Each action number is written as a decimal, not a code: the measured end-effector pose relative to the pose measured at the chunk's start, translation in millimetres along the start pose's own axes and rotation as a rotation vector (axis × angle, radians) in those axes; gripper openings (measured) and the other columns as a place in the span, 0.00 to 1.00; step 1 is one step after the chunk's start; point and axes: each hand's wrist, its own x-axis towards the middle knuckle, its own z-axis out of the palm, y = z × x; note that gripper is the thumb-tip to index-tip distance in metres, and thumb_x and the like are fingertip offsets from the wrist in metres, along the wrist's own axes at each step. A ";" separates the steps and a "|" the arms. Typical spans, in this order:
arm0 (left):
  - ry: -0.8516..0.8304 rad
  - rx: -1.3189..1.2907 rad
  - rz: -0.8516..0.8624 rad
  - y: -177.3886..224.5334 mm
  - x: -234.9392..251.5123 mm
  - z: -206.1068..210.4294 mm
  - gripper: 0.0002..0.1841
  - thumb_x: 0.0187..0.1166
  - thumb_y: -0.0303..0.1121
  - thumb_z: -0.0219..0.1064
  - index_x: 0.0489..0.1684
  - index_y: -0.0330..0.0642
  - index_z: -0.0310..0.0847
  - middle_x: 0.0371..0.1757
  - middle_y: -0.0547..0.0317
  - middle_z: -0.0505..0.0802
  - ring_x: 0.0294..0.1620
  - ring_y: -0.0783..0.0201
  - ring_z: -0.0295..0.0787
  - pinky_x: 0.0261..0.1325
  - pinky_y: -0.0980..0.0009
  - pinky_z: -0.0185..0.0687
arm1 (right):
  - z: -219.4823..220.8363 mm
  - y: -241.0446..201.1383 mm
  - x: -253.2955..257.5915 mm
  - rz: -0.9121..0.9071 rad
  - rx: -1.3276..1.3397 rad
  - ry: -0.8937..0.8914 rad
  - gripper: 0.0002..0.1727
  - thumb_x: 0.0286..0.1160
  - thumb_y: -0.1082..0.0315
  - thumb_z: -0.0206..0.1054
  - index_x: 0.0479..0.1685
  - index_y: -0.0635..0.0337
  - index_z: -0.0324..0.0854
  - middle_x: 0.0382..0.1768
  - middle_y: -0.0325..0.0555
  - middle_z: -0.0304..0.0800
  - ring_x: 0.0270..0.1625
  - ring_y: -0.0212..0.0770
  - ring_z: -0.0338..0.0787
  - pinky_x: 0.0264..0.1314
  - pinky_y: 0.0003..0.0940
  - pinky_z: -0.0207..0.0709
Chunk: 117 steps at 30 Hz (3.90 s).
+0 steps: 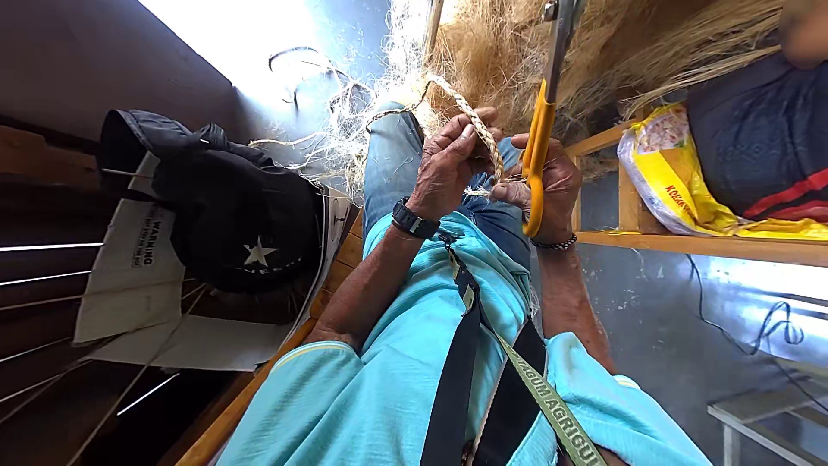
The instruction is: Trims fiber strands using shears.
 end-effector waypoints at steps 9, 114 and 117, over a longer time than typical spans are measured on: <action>-0.057 -0.259 0.000 2.3 1.3 -14.0 0.07 0.87 0.30 0.58 0.54 0.43 0.79 0.49 0.49 0.94 0.47 0.58 0.94 0.50 0.64 0.92 | 2.3 -1.1 -7.9 0.225 0.381 -0.039 0.37 0.54 0.76 0.80 0.71 0.62 0.72 0.29 0.39 0.90 0.27 0.40 0.93 0.33 0.40 0.94; 0.113 -0.150 0.006 33.0 7.3 -29.0 0.13 0.90 0.27 0.48 0.54 0.40 0.82 0.47 0.48 0.95 0.47 0.54 0.96 0.51 0.57 0.94 | -70.6 -29.4 -105.9 0.642 0.061 -0.468 0.48 0.56 0.28 0.77 0.66 0.61 0.79 0.26 0.33 0.91 0.23 0.32 0.89 0.23 0.27 0.85; 0.111 -0.149 0.008 33.8 6.8 -28.4 0.13 0.90 0.27 0.49 0.54 0.40 0.82 0.47 0.48 0.95 0.48 0.54 0.96 0.51 0.57 0.93 | -69.1 -29.2 -106.8 0.701 0.096 -0.432 0.43 0.53 0.38 0.84 0.64 0.59 0.80 0.24 0.32 0.91 0.21 0.31 0.89 0.20 0.25 0.84</action>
